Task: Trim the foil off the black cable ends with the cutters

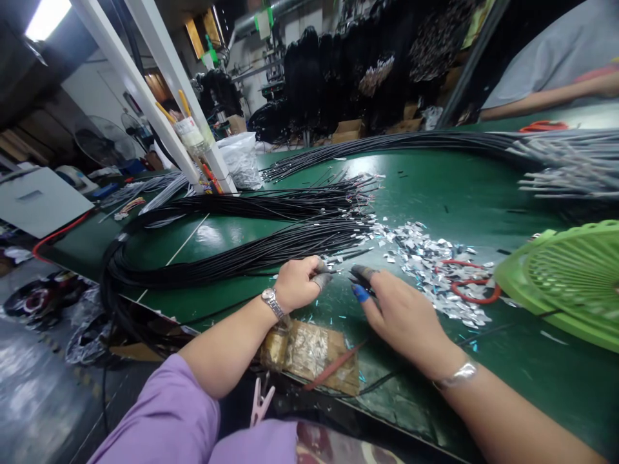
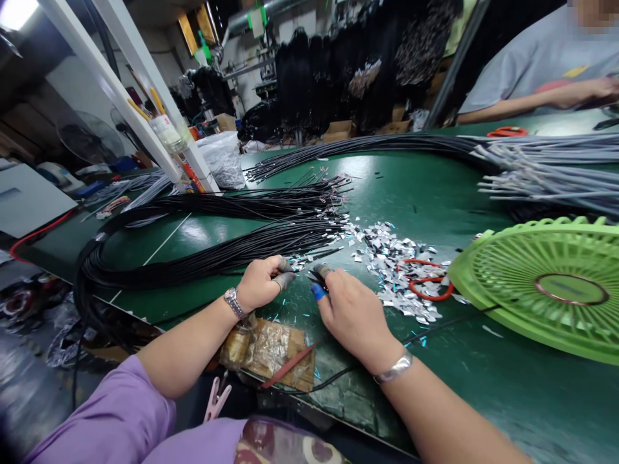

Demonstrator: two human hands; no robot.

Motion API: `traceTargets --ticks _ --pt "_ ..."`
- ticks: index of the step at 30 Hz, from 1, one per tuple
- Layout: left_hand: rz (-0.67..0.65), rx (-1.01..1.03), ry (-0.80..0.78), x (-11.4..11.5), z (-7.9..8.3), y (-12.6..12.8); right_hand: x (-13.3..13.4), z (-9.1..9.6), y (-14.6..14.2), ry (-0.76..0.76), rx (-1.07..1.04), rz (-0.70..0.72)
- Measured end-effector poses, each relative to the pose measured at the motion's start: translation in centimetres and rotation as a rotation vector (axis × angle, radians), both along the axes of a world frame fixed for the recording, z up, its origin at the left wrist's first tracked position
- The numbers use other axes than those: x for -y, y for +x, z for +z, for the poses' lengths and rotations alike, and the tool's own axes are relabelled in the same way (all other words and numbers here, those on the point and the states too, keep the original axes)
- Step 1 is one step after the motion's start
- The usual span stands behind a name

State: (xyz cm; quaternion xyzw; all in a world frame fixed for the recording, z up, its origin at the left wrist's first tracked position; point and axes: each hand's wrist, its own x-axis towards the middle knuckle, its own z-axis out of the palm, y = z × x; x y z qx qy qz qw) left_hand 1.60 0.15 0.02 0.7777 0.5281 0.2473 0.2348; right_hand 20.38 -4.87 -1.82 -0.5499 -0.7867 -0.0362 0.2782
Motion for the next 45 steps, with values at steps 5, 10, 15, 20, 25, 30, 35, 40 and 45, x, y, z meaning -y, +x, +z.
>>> traceTargets --ticks 5,10,15,20,25,30,35,40,45 --pt "-0.071 -0.177 0.033 0.2 0.9 -0.1 0.3 0.4 0.2 0.102 0.193 0.0" --pt "-0.138 -0.101 -0.048 -0.1 0.1 -0.3 0.3 0.6 -0.1 0.073 0.254 0.036" --pt "-0.176 0.056 -0.166 -0.7 -0.9 -0.6 0.4 0.7 -0.1 0.057 0.259 0.049" --pt "-0.185 0.076 -0.185 -0.9 -1.1 -0.7 0.2 0.6 0.0 0.0 0.223 0.07" --pt "-0.189 0.063 -0.185 -1.0 -1.3 -0.8 0.0 0.4 0.1 -0.084 0.196 0.081" --pt "-0.205 0.053 -0.171 -1.1 -1.4 -0.8 -0.1 0.4 0.1 -0.119 0.206 0.076" --pt "-0.2 0.007 -0.151 -0.9 -1.0 -0.7 -0.4 0.2 0.1 -0.172 0.162 0.072" --pt "-0.108 -0.266 0.105 0.3 0.5 -0.2 -0.5 -0.1 0.1 -0.156 0.075 0.044" --pt "-0.174 -0.475 0.345 1.0 0.7 0.0 -0.2 -0.2 0.0 -0.117 0.076 0.047"
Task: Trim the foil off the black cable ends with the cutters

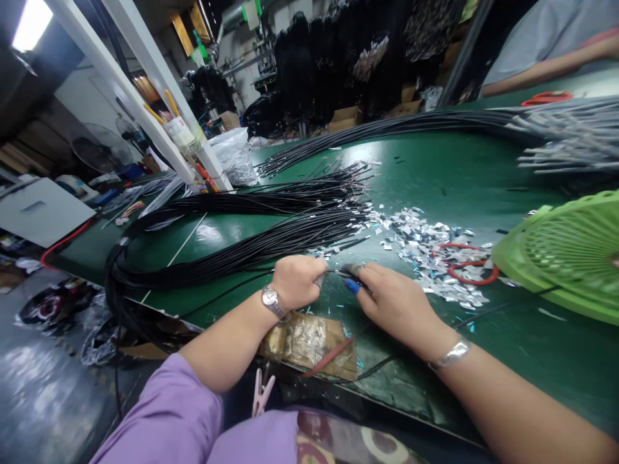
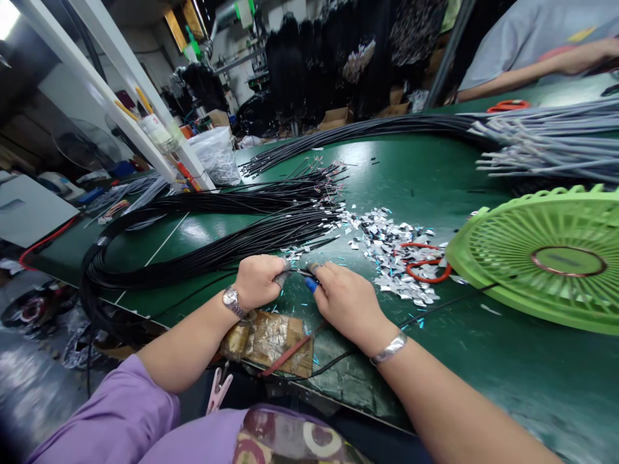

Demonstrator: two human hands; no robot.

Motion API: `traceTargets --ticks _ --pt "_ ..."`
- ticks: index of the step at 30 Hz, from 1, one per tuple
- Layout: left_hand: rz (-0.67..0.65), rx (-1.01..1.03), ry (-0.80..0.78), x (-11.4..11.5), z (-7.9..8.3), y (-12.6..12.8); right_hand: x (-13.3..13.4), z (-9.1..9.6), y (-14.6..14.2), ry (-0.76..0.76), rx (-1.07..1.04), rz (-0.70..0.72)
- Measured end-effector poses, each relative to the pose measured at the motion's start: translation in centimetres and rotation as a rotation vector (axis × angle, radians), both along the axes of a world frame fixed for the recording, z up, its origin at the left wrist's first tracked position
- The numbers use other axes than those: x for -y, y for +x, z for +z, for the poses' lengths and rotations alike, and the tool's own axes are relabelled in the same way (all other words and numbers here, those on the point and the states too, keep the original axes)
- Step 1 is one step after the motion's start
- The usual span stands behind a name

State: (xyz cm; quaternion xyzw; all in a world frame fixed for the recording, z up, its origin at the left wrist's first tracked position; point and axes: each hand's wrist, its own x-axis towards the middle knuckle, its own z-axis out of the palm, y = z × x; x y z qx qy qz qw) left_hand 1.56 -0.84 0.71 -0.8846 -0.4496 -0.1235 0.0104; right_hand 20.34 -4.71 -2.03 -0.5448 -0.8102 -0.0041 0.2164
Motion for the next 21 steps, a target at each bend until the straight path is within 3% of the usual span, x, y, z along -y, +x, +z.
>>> traceTargets --ticks 7,12,17,21 --pt "-0.061 -0.091 0.099 0.3 -0.2 -0.1 0.1 0.4 -0.1 -0.018 0.029 0.02" --pt "-0.057 -0.059 0.07 0.1 -0.2 -0.1 -0.2 0.2 0.1 -0.055 0.008 0.002" --pt "-0.046 0.152 -0.136 -0.8 -0.4 0.0 -1.2 -0.3 0.2 -0.128 -0.261 -0.036" --pt "-0.159 0.264 -0.407 -1.4 -0.6 0.5 -1.5 -0.4 0.1 -0.313 -0.429 -0.017"
